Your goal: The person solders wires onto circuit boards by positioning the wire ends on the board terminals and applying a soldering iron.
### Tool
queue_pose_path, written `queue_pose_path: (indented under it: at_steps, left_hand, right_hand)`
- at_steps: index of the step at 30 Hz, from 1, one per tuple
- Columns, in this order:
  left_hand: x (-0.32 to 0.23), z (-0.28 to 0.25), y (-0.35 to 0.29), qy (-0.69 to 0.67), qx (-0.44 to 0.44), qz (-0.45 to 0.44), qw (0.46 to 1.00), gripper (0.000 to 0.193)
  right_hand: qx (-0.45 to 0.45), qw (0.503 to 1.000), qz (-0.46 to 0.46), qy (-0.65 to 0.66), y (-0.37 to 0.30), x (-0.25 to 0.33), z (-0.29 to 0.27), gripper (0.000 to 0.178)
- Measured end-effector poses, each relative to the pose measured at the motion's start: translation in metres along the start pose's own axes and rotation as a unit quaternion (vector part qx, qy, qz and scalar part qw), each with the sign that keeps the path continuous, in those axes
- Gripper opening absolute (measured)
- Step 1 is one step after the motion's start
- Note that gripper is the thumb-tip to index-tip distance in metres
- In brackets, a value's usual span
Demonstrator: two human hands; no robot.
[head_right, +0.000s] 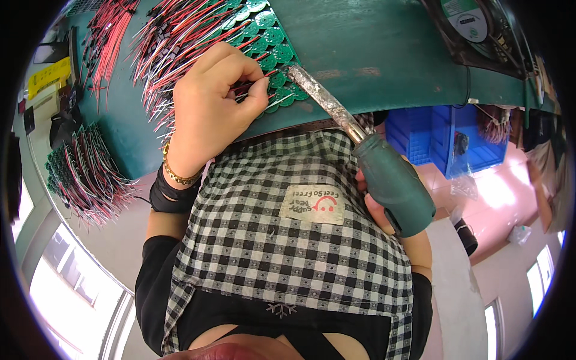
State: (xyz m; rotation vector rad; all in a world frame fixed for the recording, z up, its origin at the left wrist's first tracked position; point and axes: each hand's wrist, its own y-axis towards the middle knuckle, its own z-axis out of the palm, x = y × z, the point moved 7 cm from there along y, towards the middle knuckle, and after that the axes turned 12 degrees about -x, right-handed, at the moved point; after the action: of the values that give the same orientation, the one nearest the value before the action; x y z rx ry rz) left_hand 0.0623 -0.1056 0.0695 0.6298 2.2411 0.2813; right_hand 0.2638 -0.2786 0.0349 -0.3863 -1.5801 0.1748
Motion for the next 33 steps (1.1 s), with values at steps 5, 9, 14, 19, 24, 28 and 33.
queue_pose_path:
  at_steps: [5, 9, 14, 19, 24, 28, 33]
  left_hand:
    - [0.000, -0.001, 0.000, 0.000, 0.001, 0.004, 1.000, 0.011]
    - [-0.001, -0.001, 0.000, -0.005, -0.001, 0.004, 1.000, 0.011]
    - [0.001, -0.001, 0.000, -0.010, -0.001, 0.002, 1.000, 0.011]
    - [0.003, 0.000, 0.001, -0.014, 0.010, -0.001, 1.000, 0.011]
    - [0.002, -0.003, 0.001, 0.020, 0.021, -0.006, 1.000, 0.009]
    - [-0.003, -0.007, 0.000, 0.031, 0.011, 0.030, 0.999, 0.012]
    - [0.009, -0.039, 0.043, 0.044, 0.082, 0.145, 0.985, 0.014]
  right_hand:
    - [-0.034, 0.999, -0.024, 0.002, 0.001, 0.003, -0.001, 0.036]
    - [0.016, 0.999, 0.009, -0.035, 0.003, 0.003, 0.001, 0.036]
    - [0.041, 0.991, 0.001, -0.128, 0.011, 0.028, 0.008, 0.042]
    - [-0.035, 0.999, -0.006, -0.026, 0.012, 0.037, 0.003, 0.034]
    - [-0.048, 0.999, -0.014, -0.008, 0.012, 0.031, 0.004, 0.032]
    - [0.009, 1.000, 0.017, -0.012, 0.014, 0.029, 0.008, 0.032]
    - [0.015, 0.999, 0.042, -0.020, 0.006, 0.024, 0.002, 0.036]
